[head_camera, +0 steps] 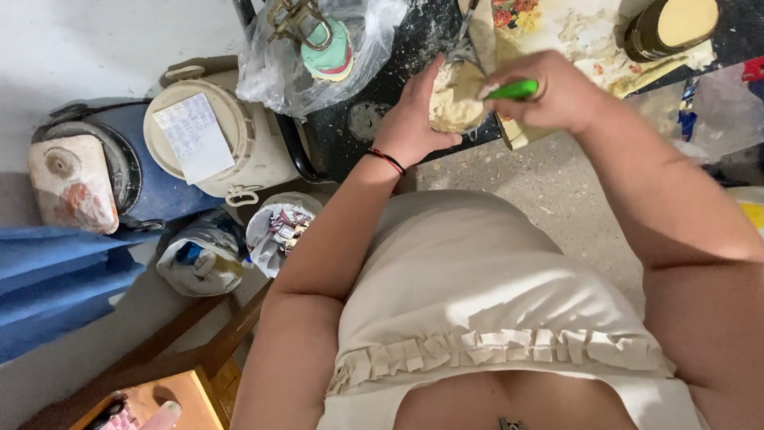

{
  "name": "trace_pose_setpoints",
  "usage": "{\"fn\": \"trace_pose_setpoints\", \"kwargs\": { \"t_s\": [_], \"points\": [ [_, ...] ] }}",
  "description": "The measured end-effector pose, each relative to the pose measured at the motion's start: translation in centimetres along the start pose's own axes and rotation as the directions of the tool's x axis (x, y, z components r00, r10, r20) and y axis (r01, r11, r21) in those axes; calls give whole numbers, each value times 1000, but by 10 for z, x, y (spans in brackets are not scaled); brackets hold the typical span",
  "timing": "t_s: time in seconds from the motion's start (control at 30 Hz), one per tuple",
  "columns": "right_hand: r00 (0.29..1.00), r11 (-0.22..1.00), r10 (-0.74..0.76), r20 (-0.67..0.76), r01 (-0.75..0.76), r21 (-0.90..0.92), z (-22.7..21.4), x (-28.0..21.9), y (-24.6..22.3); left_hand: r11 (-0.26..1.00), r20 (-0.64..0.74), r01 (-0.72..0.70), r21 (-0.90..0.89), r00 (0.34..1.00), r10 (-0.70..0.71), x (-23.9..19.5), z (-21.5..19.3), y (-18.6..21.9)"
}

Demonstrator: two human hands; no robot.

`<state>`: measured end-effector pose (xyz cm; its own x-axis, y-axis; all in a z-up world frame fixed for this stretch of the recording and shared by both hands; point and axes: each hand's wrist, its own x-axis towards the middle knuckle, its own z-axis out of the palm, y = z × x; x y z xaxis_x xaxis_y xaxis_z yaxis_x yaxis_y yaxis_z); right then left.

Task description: The person mixes a yellow dough-like substance in a metal bowl using a green spatula. They repeatedly scoop the mixture into a small metal mold, press it down, and then empty the mold back into the bowl. The person also adds a white powder from a container and pours water from a purple bowl into the mixture while continuing to stir.

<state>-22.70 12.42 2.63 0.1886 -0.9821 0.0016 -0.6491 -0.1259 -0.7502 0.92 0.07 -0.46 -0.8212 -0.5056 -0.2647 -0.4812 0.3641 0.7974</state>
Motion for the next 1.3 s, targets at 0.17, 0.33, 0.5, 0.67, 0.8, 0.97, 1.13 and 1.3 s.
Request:
{"fn": "trace_pose_setpoints", "kwargs": {
  "t_s": [0.17, 0.33, 0.5, 0.67, 0.8, 0.97, 1.13, 1.3],
  "points": [
    [993, 989, -80, -86, 90, 117, 27, 8, -1, 1000, -8, -6, 3, 1000, 7, 3, 3, 2],
    [993, 994, -108, -56, 106, -41, 7, 33, -15, 999, -16, 11, -45, 1000, -12, 1, 5, -1],
    [995, 999, -24, -99, 20, -35, 8, 4, 8, 998, -1, 34, -55, 999, -34, -4, 2, 5],
    [989, 996, -27, -148, 40, 84, 34, 4, -5, 998, -9, 48, -41, 999, -48, -6, 1, 10],
    [979, 992, -117, -164, 123, 27, 28, 25, -10, 1000, -125, 3, -18, 992, -5, -3, 11, 3],
    [987, 992, -110, -116, 101, -82, 10, 9, 11, 999, -145, 43, -10, 988, -44, -6, 7, 6],
    [990, 996, -93, -111, 91, -21, 25, -6, -19, 995, -58, 36, -96, 997, -42, -3, 7, 4],
    [978, 990, -138, -156, 136, -24, 28, 25, -39, 993, -56, 28, -113, 998, -34, -1, 13, 0]
  ]
}}
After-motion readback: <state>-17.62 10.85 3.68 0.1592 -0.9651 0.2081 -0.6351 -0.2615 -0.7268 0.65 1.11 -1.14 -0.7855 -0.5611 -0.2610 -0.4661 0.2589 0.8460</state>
